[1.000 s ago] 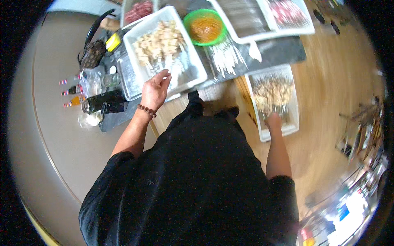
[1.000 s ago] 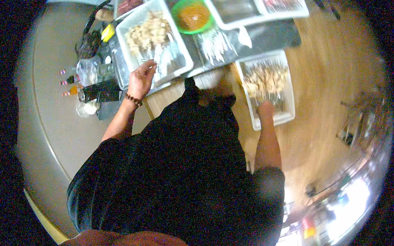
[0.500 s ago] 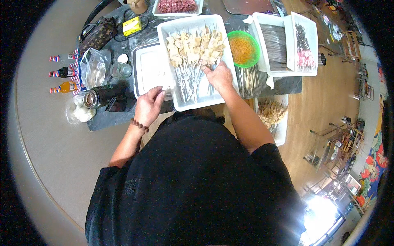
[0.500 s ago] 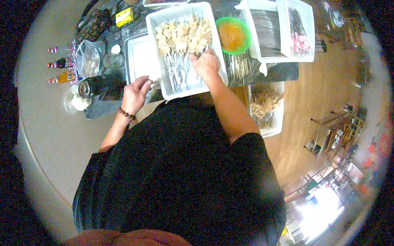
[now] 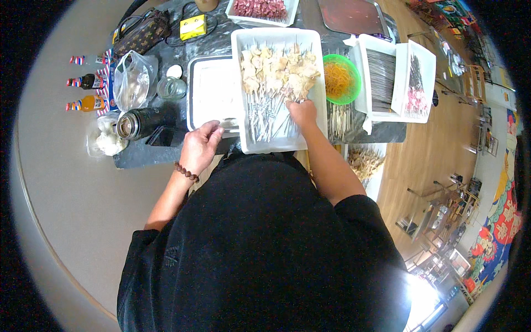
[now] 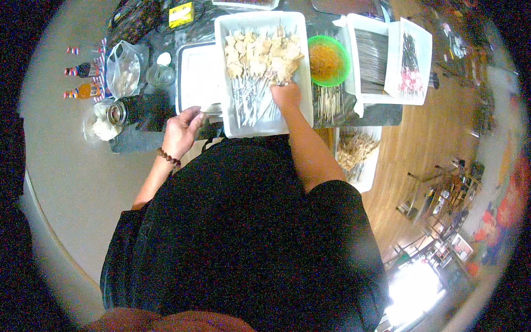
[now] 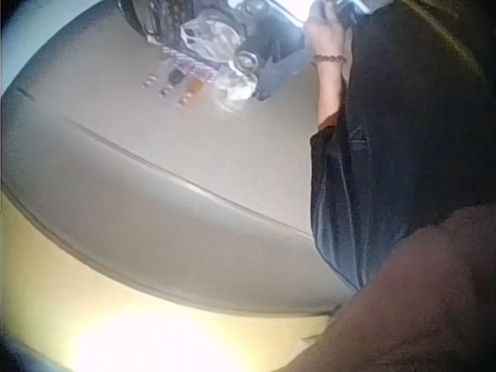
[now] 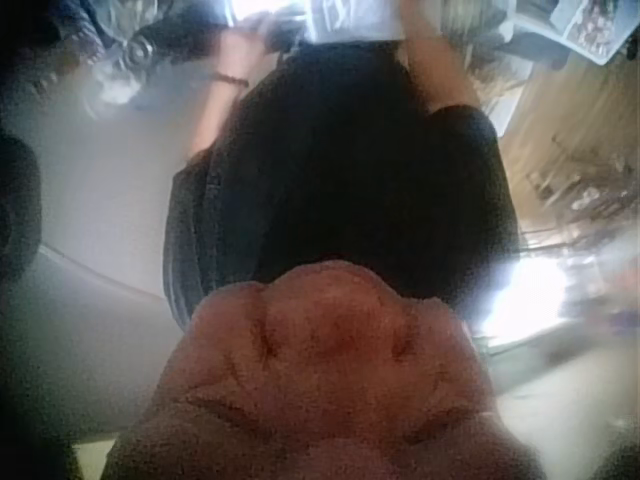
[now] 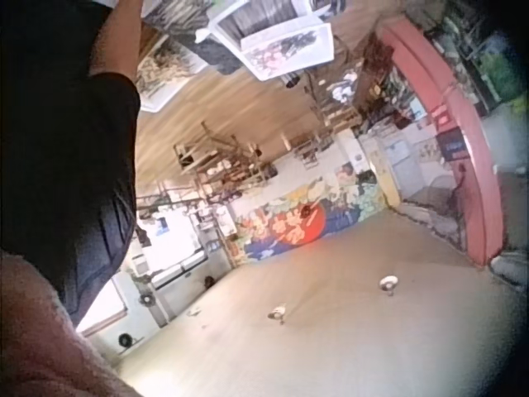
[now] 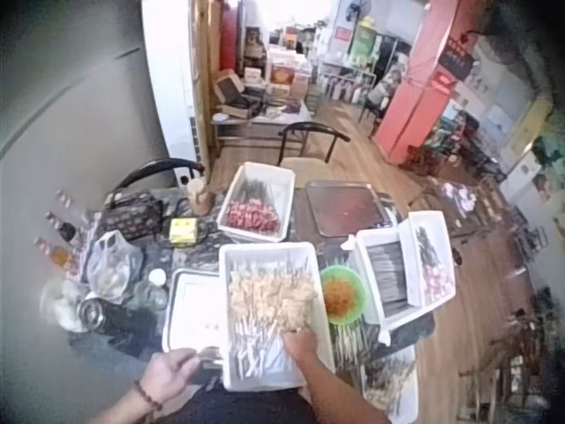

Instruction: The person assembles food skewers by inserting metal skewers into pieces of food and arranging them in a tray. The person repeatedly picks up skewers and food items, threads them, and places the completed skewers into a container.

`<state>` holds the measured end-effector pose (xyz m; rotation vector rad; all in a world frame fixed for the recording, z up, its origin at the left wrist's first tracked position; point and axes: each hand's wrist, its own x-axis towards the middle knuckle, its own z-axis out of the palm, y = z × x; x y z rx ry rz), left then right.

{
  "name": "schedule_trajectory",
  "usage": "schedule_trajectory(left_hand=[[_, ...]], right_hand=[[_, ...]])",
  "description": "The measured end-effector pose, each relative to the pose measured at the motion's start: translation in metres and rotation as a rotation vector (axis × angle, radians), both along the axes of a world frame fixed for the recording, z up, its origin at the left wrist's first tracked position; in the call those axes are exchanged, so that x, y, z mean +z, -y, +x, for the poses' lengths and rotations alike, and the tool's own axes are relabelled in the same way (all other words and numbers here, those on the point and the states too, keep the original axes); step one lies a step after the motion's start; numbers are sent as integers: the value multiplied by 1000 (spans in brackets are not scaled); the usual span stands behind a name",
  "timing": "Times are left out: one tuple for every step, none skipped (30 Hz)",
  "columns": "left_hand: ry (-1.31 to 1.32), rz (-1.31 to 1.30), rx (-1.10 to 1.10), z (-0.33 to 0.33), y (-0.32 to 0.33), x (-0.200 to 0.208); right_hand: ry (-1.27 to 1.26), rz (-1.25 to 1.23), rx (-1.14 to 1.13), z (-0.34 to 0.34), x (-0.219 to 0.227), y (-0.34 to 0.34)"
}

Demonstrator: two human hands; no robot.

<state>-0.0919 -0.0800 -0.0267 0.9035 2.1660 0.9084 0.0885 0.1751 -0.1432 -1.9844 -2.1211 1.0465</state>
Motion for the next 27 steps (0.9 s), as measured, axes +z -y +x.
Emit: schedule_trajectory(left_hand=[[-3,-19,-13,4,-2,3],[-8,-38,-25,7,-4,7],[-13,-57,-39,12,-6,10],[-26,-69,-25,16,-7,9],[-37,-81,-12,22,-6,6],[-49,-93,-1,26,-6,5],[-33,-101,8,31,-7,8],[-38,-95,4,36,-10,9],[-43,-90,-1,42,-12,9],[-45,-82,-8,47,-15,9],[-38,-99,-43,50,-16,6],[-51,-98,-63,53,-19,6],[-60,-93,-82,58,-22,6],[-69,-88,-102,61,-25,6],[-123,-81,-135,64,-28,7],[-118,-71,-133,66,-29,8],[-114,-61,-131,67,-29,8],[-111,-50,-128,68,-28,8],[-115,-46,-127,68,-27,7],[-120,-43,-126,68,-25,6],[-125,-40,-124,67,-24,5],[-126,-38,-132,66,-23,7],[-127,-37,-140,63,-22,10],[-129,-36,-147,62,-20,12],[-116,-40,-131,60,-18,14],[-101,-46,-121,58,-17,15],[-85,-53,-112,56,-15,17]], right_hand=[[-17,-11,-12,5,-7,0],[-36,-22,-24,11,-17,1],[-192,9,-11,18,-26,2],[-162,44,30,18,-25,0],[-132,81,69,21,-24,2],[-102,118,107,24,-23,4],[-91,141,140,21,-9,8],[-79,125,153,20,1,6],[-67,109,165,20,9,5],[-53,95,175,22,13,4],[-62,114,191,22,12,4],[-72,133,206,21,10,2],[-77,156,221,21,8,1],[-65,152,227,23,6,-1],[-52,149,233,23,5,-2],[-41,150,244,23,11,-3],[-16,140,235,22,17,-4],[9,132,226,20,23,-4],[36,132,219,19,31,-6],[-1,173,216,20,33,-6],[-39,215,215,21,34,-6],[-76,251,217,23,34,-4],[-129,289,217,27,35,-1],[-183,327,218,32,37,2],[-243,365,221,31,37,2],[-323,259,177,33,31,0],[-402,151,132,34,24,-2]])
